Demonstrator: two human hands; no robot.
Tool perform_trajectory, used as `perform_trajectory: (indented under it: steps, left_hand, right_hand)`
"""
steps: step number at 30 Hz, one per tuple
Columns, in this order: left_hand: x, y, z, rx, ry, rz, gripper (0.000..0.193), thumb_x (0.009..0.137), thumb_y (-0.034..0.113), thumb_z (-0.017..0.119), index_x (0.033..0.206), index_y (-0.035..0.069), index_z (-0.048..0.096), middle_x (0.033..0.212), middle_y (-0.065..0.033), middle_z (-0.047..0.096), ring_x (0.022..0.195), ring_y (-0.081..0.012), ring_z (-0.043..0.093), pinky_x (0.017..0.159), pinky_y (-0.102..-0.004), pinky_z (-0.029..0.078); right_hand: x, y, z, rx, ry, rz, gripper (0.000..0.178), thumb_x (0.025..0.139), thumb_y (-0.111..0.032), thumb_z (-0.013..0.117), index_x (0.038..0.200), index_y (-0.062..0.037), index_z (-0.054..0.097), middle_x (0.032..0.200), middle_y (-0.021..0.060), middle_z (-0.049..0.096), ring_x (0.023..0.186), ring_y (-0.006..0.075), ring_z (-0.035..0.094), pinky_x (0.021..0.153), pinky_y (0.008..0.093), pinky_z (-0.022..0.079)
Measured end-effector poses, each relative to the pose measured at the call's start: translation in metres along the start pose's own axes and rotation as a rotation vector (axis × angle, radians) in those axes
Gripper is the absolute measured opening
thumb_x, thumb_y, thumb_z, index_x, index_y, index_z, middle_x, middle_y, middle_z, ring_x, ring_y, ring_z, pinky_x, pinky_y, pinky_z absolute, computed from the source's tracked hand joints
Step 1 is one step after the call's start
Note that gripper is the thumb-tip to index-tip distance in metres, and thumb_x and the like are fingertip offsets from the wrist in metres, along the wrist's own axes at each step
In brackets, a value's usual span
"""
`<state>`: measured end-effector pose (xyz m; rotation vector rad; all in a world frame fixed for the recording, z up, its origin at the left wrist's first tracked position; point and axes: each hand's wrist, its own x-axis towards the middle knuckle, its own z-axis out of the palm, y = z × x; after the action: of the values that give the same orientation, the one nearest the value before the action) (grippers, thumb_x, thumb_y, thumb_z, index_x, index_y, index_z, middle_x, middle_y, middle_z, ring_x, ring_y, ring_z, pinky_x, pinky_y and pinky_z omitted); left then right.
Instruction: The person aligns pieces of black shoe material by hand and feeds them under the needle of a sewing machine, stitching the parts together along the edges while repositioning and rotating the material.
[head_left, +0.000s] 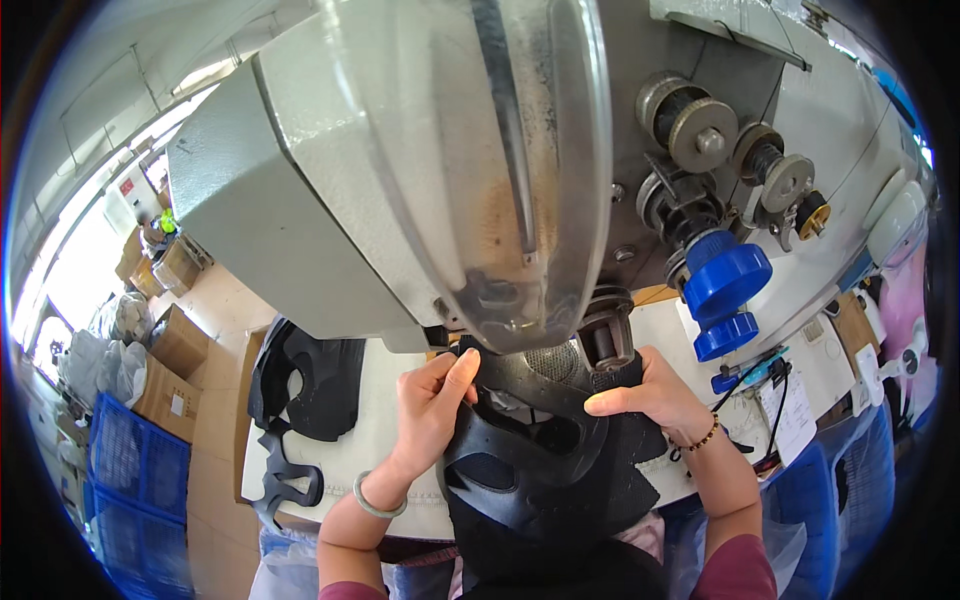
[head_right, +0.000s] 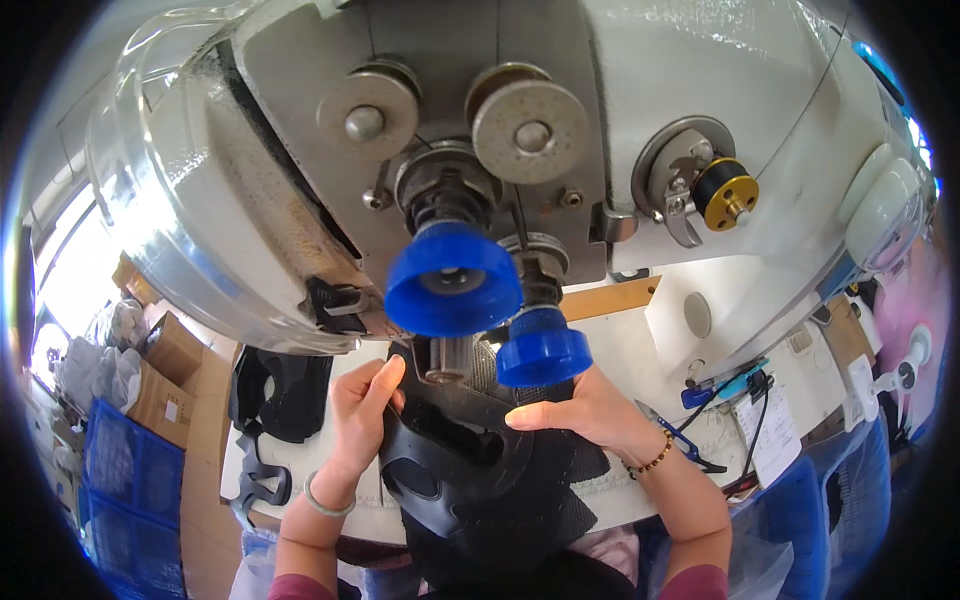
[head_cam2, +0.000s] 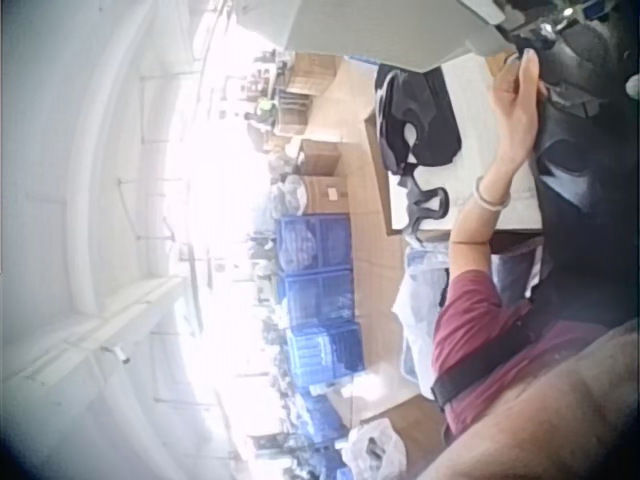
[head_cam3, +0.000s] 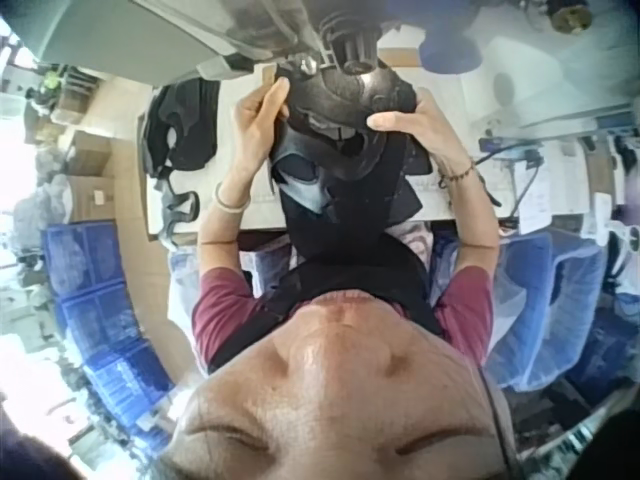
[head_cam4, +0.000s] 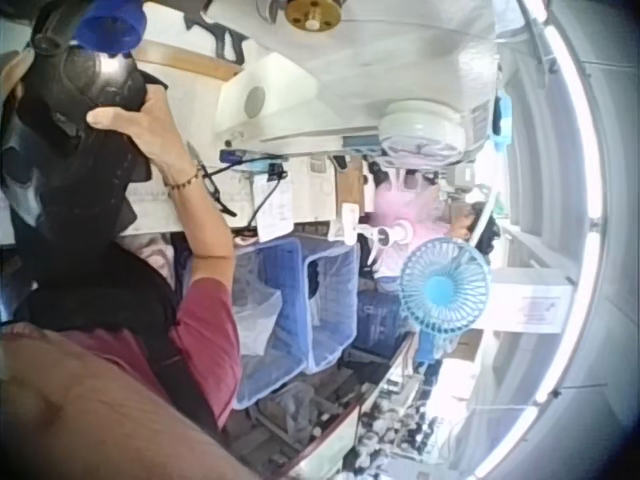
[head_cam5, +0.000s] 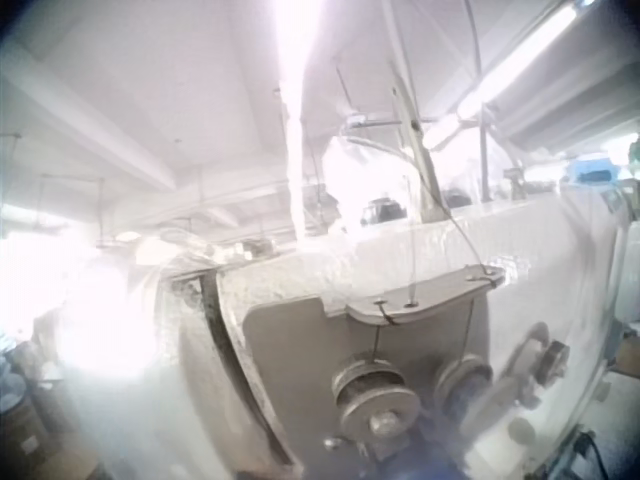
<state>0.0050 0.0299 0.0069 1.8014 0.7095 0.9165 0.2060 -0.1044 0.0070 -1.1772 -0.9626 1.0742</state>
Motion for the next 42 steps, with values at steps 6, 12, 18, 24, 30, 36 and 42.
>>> perform_trajectory:
  steps: [6,12,18,24,30,36,42]
  left_hand:
    - [0.007,0.002,-0.003,-0.044,-0.008,-0.009,0.040,0.092,0.024,0.055,0.062,-0.002,0.058,0.054,0.0009,0.049,0.053,-0.0028,0.035,0.047,-0.0235,0.024]
    - [0.012,-0.004,-0.008,0.156,-0.032,-0.050,0.033,0.090,0.019,0.057,0.065,-0.002,0.060,0.054,-0.0002,0.051,0.051,-0.0055,0.040,0.047,-0.0233,0.029]
    - [0.005,-0.008,-0.007,0.559,0.123,0.585,0.017,0.075,0.009,0.071,0.073,0.003,0.055,0.073,-0.0056,0.061,0.064,-0.0212,0.053,0.060,-0.0288,0.042]
    - [0.008,0.011,-0.019,0.549,-0.197,0.923,0.037,0.072,0.029,0.072,0.101,0.008,0.064,0.063,0.0007,0.052,0.067,-0.0178,0.052,0.074,-0.0319,0.042]
    - [0.008,0.016,-0.021,0.807,-0.282,0.837,0.052,0.083,0.055,0.048,0.107,0.013,0.068,0.066,0.0014,0.053,0.070,-0.0181,0.049,0.073,-0.0338,0.038]
    - [0.014,0.018,-0.032,0.945,-0.277,0.906,0.044,0.078,0.045,0.060,0.119,0.028,0.062,0.066,0.0062,0.047,0.067,-0.0117,0.049,0.060,-0.0284,0.031]
    - [0.020,0.007,-0.038,0.765,-0.374,0.829,0.053,0.076,0.061,0.052,0.108,0.022,0.069,0.067,0.0021,0.053,0.071,-0.0163,0.053,0.069,-0.0327,0.038]
  right_hand:
    - [0.001,-0.004,0.007,0.081,-0.015,0.006,0.020,0.067,-0.007,0.076,0.083,-0.0047,0.064,0.079,-0.0020,0.061,0.072,0.0059,0.054,0.068,0.0216,0.043]
    - [0.001,0.002,0.011,0.116,-0.001,-0.031,0.020,0.070,-0.007,0.075,0.086,-0.0031,0.064,0.080,-0.0007,0.062,0.070,0.0050,0.055,0.065,0.0207,0.044]
    - [-0.001,0.014,0.022,0.169,0.052,-0.084,0.019,0.073,-0.007,0.074,0.088,-0.0016,0.064,0.079,0.0000,0.063,0.068,0.0047,0.056,0.062,0.0202,0.046]
    - [-0.007,0.020,0.045,0.202,0.091,-0.138,0.017,0.077,-0.007,0.070,0.091,-0.0003,0.064,0.081,0.0010,0.064,0.070,0.0048,0.058,0.063,0.0206,0.048]
    - [-0.006,0.033,0.059,0.282,0.152,-0.177,0.015,0.082,-0.004,0.065,0.096,0.0006,0.064,0.086,0.0016,0.065,0.074,0.0060,0.059,0.065,0.0215,0.049]
    - [-0.002,0.044,0.080,0.363,0.237,-0.250,0.017,0.085,-0.008,0.064,0.101,0.0003,0.063,0.088,-0.0009,0.063,0.075,0.0022,0.054,0.064,0.0176,0.044]
    - [0.009,0.053,0.098,0.405,0.328,-0.308,0.016,0.085,-0.008,0.065,0.098,0.0011,0.063,0.086,-0.0013,0.063,0.073,0.0013,0.054,0.063,0.0168,0.043]
